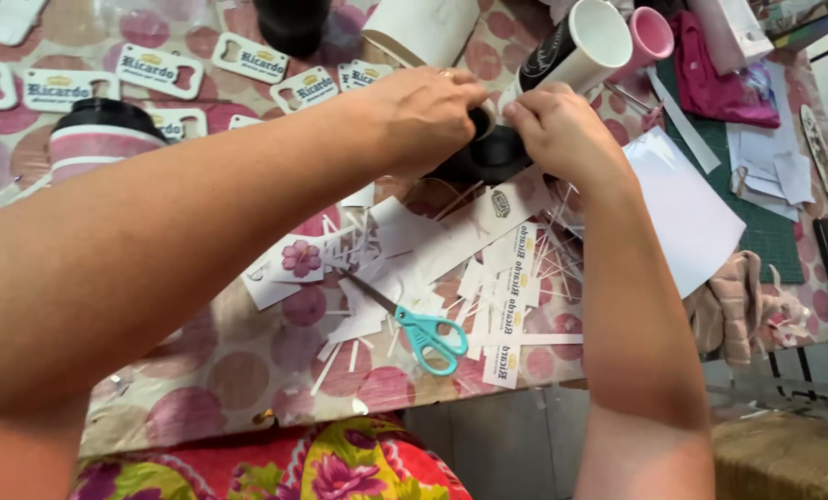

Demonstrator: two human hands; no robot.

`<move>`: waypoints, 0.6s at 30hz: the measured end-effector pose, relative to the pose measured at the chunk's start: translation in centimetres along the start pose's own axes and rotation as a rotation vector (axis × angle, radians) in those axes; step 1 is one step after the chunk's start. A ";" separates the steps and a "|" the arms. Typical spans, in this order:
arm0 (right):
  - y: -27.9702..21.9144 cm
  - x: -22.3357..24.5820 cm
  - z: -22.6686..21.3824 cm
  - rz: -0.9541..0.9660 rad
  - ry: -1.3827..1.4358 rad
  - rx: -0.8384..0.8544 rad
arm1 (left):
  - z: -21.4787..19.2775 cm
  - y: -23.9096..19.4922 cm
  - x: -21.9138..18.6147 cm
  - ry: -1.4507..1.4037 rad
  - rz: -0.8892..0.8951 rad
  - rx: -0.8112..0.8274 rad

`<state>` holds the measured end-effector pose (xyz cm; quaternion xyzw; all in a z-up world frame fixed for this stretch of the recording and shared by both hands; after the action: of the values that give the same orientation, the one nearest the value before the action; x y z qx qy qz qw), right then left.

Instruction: The person cuts small pieces of paper and stickers using scissors and applies them to a pink thermos and white plastic bottle openers. They handle the items one at a time, smoothing the stickers onto the surfaces.

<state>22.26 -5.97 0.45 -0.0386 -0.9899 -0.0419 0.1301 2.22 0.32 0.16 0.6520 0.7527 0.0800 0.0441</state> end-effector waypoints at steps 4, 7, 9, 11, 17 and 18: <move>0.7 -0.3 -0.9 0.131 -0.057 0.084 | 3.6 1.2 1.1 0.029 0.076 -0.098; 0.4 -1.4 -1.6 0.154 -0.004 0.122 | 2.8 1.8 0.9 0.065 0.149 -0.194; 0.2 -1.6 -2.4 0.190 0.006 0.096 | 1.9 2.2 0.8 -0.057 0.036 -0.018; 0.0 -3.9 -2.9 0.152 0.014 0.084 | 0.0 2.2 -0.4 -0.081 0.009 0.071; -1.3 -4.3 -3.2 0.294 -0.090 0.075 | 2.8 4.8 -1.6 -0.003 0.070 0.132; -1.7 -3.5 -3.0 0.412 -0.124 0.076 | 3.2 5.2 -1.7 0.032 0.082 0.120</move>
<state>26.24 -8.15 2.32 -0.2378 -0.9680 0.0252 0.0760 8.10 -0.40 -2.16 0.6824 0.7294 0.0468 -0.0102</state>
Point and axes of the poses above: each hand's wrist, its own y-axis towards the middle knuckle, its own z-axis out of the palm, x = y × z, the point moved 2 cm from there along y, towards the middle knuckle, and after that the axes turned 9 degrees about -x, right-handed, at the moved point
